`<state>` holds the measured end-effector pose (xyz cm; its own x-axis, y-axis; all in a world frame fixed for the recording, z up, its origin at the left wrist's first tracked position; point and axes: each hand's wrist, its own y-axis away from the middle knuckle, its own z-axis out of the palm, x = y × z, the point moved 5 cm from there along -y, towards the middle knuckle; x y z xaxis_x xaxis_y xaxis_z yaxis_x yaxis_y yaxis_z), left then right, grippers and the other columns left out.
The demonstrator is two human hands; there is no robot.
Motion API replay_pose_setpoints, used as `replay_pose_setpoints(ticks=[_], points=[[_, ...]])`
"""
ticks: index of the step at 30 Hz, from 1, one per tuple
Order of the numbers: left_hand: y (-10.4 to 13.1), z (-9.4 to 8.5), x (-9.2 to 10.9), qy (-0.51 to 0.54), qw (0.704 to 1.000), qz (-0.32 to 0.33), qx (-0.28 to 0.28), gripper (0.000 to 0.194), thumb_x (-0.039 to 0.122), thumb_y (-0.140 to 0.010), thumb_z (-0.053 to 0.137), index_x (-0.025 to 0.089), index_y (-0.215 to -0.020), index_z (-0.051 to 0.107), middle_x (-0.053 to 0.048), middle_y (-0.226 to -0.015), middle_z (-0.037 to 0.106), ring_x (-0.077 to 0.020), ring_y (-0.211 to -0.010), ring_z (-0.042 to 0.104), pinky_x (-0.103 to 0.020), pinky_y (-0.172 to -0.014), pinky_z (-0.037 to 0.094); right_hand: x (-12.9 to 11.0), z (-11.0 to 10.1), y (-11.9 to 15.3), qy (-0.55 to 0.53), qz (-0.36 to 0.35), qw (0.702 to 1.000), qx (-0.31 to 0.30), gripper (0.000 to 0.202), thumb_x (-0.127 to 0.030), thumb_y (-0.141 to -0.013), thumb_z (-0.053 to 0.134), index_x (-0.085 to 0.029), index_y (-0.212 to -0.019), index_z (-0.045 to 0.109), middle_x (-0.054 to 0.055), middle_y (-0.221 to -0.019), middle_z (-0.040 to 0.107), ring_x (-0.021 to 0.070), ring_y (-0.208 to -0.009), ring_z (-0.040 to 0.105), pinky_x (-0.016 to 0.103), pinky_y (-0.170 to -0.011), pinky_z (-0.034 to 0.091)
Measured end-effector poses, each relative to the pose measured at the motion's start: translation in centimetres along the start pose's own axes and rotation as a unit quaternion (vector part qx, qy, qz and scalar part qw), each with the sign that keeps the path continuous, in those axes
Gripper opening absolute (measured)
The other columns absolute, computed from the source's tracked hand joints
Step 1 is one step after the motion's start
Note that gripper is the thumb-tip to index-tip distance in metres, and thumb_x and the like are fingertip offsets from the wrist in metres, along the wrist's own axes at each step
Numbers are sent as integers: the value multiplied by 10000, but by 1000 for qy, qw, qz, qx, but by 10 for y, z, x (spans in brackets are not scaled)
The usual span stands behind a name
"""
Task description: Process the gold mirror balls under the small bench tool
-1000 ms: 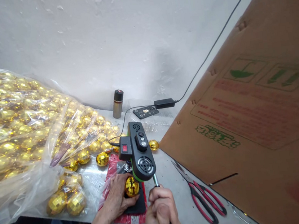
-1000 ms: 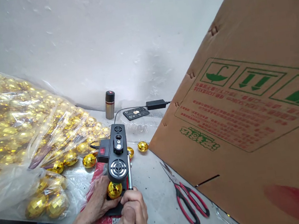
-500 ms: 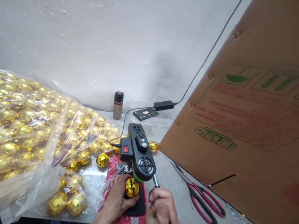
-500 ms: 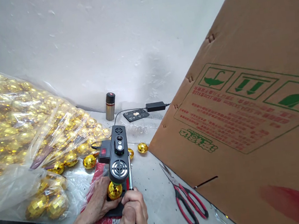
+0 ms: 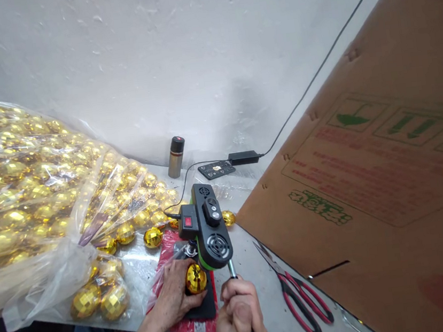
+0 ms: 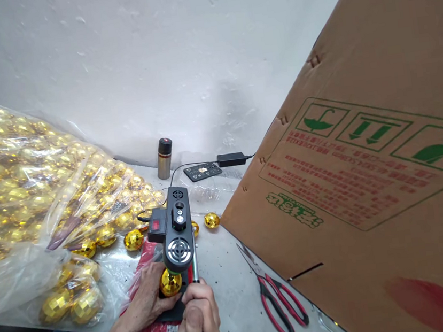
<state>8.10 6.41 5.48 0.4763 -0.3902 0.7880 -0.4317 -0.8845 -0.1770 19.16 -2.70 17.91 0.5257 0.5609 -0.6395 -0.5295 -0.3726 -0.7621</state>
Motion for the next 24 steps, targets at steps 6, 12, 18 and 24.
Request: replay_pose_setpoints(ticks=[6, 12, 18, 24], points=[[0, -1, 1, 0, 1000, -1, -1, 529, 253, -745, 814, 229, -1250, 658, -97, -1165, 694, -342, -1107, 610, -491, -986, 496, 3, -2, 2, 15, -4, 1000, -2, 407, -223, -1088, 402, -221, -686, 467, -40, -713, 511, 116, -605, 489, 292, -654, 428], [-2, -5, 8, 4, 999, -21, -26, 491, 277, -737, 821, 238, -1202, 668, -92, -1151, 695, -343, -1096, 606, -488, -978, 490, 8, 2, 15, 52, -40, 998, 13, 430, -249, -1096, 406, -224, -672, 465, -44, -701, 545, 119, -588, 502, 324, -745, 473], [-2, -2, 8, 9, 999, -30, -36, 536, 250, -728, 800, 217, -1246, 665, -113, -1189, 699, -356, -1114, 613, -509, -987, 489, 25, -4, 26, 62, -108, 992, -18, 384, -219, -1083, 420, -226, -712, 520, -44, -718, 586, 123, -612, 565, 322, -749, 486], [-6, -1, 6, 13, 1000, -15, -6, 578, 270, -736, 821, 241, -1290, 657, -116, -1252, 707, -364, -1162, 630, -523, -1001, 514, 4, -11, -12, 44, -57, 995, -63, 397, -214, -1081, 427, -218, -694, 514, -17, -708, 572, 112, -559, 525, 255, -506, 384]])
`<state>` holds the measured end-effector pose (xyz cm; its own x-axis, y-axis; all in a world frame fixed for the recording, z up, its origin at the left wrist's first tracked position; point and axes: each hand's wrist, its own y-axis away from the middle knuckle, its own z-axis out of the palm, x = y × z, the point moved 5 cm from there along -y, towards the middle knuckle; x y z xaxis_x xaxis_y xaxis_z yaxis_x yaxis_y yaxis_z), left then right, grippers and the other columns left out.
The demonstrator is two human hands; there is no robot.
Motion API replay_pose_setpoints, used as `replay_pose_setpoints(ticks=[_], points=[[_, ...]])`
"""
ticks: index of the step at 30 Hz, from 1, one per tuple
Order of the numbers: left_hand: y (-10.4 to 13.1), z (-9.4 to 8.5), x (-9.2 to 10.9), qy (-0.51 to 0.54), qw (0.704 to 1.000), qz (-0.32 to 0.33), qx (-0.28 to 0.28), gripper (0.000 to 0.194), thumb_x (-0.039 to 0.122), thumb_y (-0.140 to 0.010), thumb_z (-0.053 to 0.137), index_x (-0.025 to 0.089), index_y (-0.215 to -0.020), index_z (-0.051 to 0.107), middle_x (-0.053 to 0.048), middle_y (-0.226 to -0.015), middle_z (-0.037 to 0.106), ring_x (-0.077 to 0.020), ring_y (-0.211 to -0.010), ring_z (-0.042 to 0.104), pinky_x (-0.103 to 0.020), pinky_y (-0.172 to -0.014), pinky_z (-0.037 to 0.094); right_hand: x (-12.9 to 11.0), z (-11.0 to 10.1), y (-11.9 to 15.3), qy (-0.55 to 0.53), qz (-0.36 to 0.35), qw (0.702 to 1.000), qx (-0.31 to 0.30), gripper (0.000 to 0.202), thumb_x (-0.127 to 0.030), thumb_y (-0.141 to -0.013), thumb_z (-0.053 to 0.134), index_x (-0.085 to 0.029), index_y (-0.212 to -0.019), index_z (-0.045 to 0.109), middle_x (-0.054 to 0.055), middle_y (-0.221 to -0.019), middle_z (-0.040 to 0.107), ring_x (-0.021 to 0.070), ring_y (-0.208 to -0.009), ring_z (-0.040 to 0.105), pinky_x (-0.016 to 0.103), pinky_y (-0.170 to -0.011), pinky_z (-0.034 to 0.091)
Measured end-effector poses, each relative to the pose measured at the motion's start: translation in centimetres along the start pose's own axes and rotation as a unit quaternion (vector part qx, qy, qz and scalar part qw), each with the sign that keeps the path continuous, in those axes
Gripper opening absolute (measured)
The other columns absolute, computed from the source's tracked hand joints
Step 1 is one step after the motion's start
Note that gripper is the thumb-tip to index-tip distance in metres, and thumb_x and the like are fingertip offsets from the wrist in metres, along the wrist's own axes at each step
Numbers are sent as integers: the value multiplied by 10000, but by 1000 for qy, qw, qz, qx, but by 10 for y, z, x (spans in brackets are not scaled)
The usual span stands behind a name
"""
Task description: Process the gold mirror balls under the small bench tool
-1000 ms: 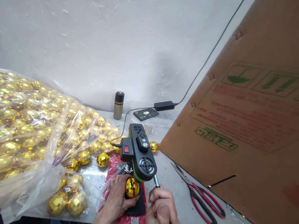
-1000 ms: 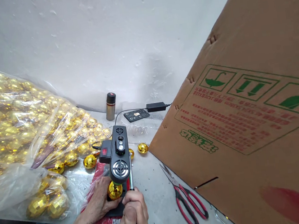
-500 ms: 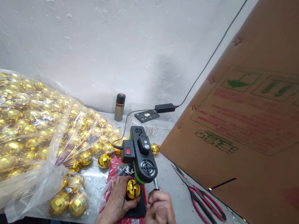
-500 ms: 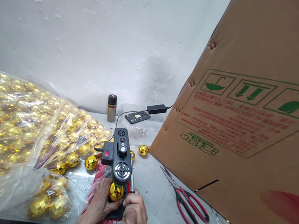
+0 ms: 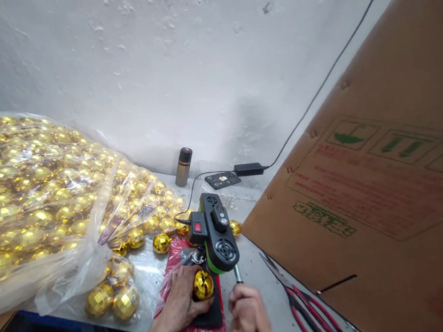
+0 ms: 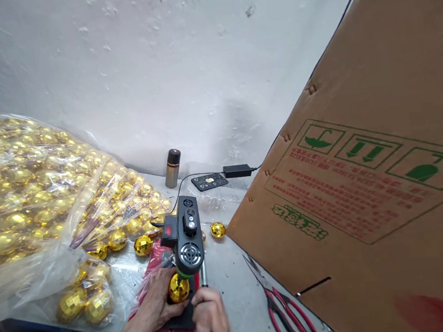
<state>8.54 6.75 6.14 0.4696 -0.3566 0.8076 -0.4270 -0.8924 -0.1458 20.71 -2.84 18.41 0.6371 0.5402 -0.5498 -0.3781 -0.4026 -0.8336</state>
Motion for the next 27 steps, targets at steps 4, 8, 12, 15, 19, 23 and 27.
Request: replay_pose_setpoints(ticks=[4, 8, 12, 15, 19, 23, 27], points=[[17, -2, -3, 7, 1000, 23, -19, 605, 251, -754, 822, 248, -1332, 643, -134, -1249, 721, -368, -1163, 656, -545, -1007, 545, -27, 0, -53, -3, 125, 992, -24, 439, -326, -1080, 534, -207, -658, 552, -30, -618, 491, 110, -526, 475, 258, -496, 351], [45, -18, -10, -9, 997, 75, -10, 908, 422, -640, 962, 274, -1450, 578, -185, -1398, 675, -436, -1291, 627, -606, -1064, 546, -34, 3, -62, -15, 115, 993, -19, 470, -329, -1083, 531, -211, -628, 528, -20, -618, 500, 113, -535, 479, 258, -494, 353], [27, -69, -22, -60, 987, 26, 149, 626, 558, -972, 642, 291, -1518, 494, -148, -1490, 638, -369, -1370, 597, -589, -1134, 503, -26, 4, -42, -24, 92, 995, 4, 390, -269, -1085, 509, -198, -713, 599, -26, -641, 505, 106, -522, 478, 254, -490, 355], [-13, -97, -33, -89, 972, -91, 198, 425, 469, -1061, 456, 210, -1369, 595, -177, -1344, 702, -356, -1320, 633, -512, -1077, 522, -26, 5, -36, -28, 92, 995, 15, 380, -276, -1090, 501, -194, -736, 610, -28, -651, 517, 96, -508, 476, 238, -477, 358], [-53, -95, -38, -71, 974, -148, 155, 361, 403, -1034, 454, 179, -1250, 636, -195, -1294, 717, -361, -1277, 659, -474, -1015, 537, -32, 6, -39, -38, 80, 996, 9, 393, -261, -1085, 506, -200, -704, 575, -26, -654, 520, 92, -502, 481, 226, -476, 374], [-64, -81, -34, -27, 980, -149, 130, 412, 441, -954, 568, 149, -1237, 626, -198, -1249, 737, -354, -1213, 695, -473, -1027, 540, -35, 6, -42, -44, 70, 997, 8, 423, -224, -1081, 494, -209, -660, 520, -23, -654, 520, 95, -525, 505, 221, -488, 388], [-51, -84, -24, 31, 981, -147, 119, 486, 472, -905, 608, 177, -1291, 589, -122, -1200, 758, -285, -1053, 751, -431, -982, 582, -36, 6, -45, -45, 69, 997, -4, 424, -203, -1082, 484, -212, -659, 509, -21, -660, 513, 103, -562, 524, 228, -509, 392]])
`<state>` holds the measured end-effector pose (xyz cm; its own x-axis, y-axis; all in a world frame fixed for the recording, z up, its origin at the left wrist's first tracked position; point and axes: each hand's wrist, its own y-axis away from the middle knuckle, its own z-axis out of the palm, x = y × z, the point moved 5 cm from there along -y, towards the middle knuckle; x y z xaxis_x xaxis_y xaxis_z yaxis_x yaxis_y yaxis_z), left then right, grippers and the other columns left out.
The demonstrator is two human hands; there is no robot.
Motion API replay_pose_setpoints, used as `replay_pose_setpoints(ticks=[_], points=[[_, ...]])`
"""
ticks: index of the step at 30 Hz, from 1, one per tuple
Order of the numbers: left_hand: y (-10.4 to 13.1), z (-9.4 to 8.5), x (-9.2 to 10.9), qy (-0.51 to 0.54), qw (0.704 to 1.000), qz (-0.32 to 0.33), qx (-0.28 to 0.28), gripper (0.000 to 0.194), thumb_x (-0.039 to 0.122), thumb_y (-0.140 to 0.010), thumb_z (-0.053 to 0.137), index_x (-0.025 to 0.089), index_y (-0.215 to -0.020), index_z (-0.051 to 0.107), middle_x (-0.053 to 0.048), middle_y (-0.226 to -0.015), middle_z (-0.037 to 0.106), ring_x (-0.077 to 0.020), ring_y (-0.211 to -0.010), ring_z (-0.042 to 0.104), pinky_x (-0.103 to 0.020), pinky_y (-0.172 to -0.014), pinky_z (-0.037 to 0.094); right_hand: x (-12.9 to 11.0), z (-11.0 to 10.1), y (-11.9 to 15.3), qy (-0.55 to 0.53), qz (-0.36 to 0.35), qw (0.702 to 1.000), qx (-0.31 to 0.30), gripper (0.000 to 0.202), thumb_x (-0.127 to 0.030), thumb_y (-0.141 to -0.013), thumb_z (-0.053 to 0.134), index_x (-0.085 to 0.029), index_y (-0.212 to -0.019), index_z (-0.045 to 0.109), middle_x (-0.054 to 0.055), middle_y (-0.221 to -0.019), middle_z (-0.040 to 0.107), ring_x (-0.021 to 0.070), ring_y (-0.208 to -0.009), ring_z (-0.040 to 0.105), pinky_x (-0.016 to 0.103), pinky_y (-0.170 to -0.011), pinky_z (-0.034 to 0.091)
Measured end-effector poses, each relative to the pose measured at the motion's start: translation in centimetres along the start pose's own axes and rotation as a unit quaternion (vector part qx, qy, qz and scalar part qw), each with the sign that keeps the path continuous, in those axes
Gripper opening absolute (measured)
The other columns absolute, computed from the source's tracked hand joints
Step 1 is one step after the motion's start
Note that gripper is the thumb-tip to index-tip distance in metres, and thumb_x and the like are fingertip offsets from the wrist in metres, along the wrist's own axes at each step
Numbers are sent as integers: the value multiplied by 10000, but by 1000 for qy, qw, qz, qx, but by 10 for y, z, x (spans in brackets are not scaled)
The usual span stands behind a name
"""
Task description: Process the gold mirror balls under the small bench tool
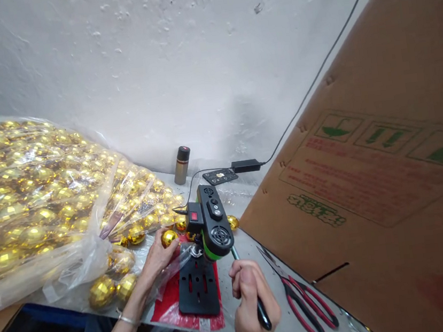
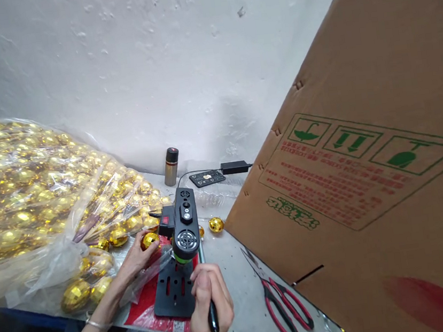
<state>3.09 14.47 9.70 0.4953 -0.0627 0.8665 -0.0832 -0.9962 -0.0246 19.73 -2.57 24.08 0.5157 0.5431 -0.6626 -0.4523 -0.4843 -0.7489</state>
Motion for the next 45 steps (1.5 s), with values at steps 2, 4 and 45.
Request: replay_pose_setpoints(ticks=[2, 4, 45], points=[[16, -6, 2, 60, 998, -3, -12, 511, 544, -899, 616, 209, -1285, 596, -78, -1151, 759, -261, -1003, 751, -397, -928, 604, -2, 1, -3, -2, 2, 1000, -8, 417, -189, -1084, 477, -212, -668, 508, -27, -659, 506, 102, -580, 528, 230, -531, 393], [36, -5, 2, 147, 988, -20, -45, 605, 657, -871, 639, 227, -1294, 602, -42, -1059, 752, -240, -906, 745, -356, -823, 619, -4, 1, -6, -4, 5, 1000, -12, 405, -177, -1085, 473, -211, -682, 510, -32, -666, 506, 97, -592, 526, 229, -548, 394], [74, 60, 19, -106, 972, 191, -87, 472, 361, -732, 839, 249, -1175, 721, -90, -1098, 771, -360, -1053, 706, -519, -955, 504, -8, -1, 9, 5, 109, 994, -1, 387, -125, -1080, 433, -206, -722, 557, -28, -727, 562, 97, -579, 500, 264, -596, 374]])
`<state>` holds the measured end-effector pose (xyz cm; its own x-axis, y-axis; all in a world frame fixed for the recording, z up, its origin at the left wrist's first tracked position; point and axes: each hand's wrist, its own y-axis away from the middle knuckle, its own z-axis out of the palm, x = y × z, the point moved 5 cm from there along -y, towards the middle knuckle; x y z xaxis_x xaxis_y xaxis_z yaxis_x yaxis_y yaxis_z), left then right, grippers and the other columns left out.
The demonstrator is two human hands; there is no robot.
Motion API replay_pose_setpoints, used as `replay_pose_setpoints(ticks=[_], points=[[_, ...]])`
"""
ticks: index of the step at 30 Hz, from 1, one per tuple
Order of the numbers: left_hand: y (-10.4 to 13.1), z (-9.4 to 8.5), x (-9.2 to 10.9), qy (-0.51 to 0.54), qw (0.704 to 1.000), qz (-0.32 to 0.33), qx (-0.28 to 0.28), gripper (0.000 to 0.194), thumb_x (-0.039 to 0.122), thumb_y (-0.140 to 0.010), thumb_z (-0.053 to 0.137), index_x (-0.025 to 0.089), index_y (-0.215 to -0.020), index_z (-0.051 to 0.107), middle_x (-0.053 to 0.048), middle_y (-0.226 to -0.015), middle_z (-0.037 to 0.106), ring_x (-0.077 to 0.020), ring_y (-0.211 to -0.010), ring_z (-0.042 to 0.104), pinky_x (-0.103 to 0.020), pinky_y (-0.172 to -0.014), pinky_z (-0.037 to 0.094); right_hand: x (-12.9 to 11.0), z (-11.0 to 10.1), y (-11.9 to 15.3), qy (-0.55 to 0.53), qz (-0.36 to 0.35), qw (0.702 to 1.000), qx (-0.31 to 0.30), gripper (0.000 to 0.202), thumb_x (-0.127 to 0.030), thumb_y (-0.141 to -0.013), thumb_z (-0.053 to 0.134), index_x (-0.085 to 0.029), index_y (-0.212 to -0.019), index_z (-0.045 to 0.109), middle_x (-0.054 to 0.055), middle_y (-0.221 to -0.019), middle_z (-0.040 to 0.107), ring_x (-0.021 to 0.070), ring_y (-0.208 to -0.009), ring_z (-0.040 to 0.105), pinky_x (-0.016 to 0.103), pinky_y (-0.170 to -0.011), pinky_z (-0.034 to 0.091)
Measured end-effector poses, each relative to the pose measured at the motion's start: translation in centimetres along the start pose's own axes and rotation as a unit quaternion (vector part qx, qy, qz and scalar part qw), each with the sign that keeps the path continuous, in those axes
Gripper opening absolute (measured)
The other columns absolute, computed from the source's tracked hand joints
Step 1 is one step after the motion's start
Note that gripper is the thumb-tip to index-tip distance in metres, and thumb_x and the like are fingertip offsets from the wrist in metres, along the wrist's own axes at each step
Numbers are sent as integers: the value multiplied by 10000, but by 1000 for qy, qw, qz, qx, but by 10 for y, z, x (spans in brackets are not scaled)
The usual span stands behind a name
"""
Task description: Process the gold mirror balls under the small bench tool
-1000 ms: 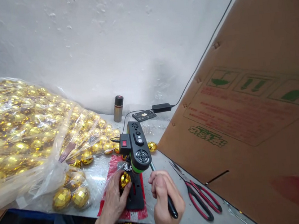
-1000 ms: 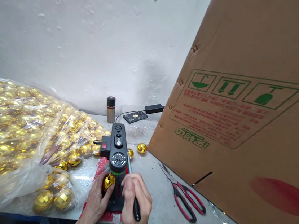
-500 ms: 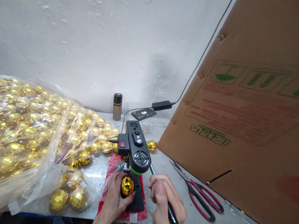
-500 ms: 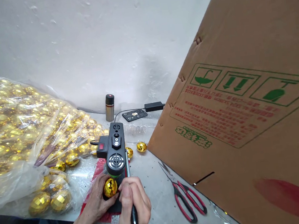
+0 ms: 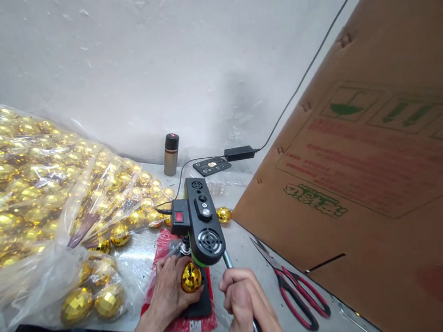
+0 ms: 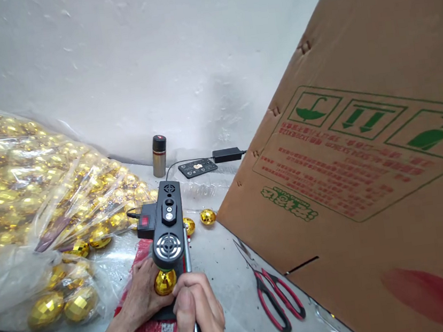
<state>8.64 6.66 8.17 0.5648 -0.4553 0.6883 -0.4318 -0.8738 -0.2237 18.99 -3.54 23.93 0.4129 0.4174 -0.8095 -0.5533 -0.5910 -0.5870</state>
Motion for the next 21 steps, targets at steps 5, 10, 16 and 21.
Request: replay_pose_setpoints(ticks=[5, 10, 16, 21], points=[[0, 2, -4, 7, 1000, 1, 11, 451, 376, -702, 860, 243, -1112, 726, -81, -1047, 747, -351, -1002, 702, -503, -911, 511, 12, -1, 13, 3, -8, 1000, 19, 380, -104, -1056, 441, -213, -702, 524, -23, -737, 575, 121, -648, 547, 285, -634, 381], [1, 3, -5, 11, 1000, 4, 13, 447, 373, -702, 860, 253, -1112, 726, -75, -1052, 746, -357, -1011, 701, -503, -909, 509, 30, 0, 26, 19, -42, 999, 25, 357, -155, -1069, 427, -227, -737, 538, -30, -758, 591, 135, -671, 551, 317, -731, 439], [2, 6, -6, 0, 1000, 10, 22, 475, 374, -707, 858, 247, -1146, 726, -76, -1061, 746, -356, -1016, 703, -502, -923, 502, 41, 3, 27, 35, -119, 989, 78, 389, -210, -1077, 416, -233, -693, 472, -49, -708, 535, 122, -610, 485, 309, -785, 466], [1, 8, -6, -8, 1000, 12, 20, 435, 342, -712, 839, 242, -1118, 721, -69, -1041, 740, -348, -1005, 699, -490, -914, 502, 49, 5, 27, 40, -144, 985, 83, 384, -214, -1069, 409, -237, -690, 462, -43, -680, 526, 129, -583, 488, 306, -699, 448]])
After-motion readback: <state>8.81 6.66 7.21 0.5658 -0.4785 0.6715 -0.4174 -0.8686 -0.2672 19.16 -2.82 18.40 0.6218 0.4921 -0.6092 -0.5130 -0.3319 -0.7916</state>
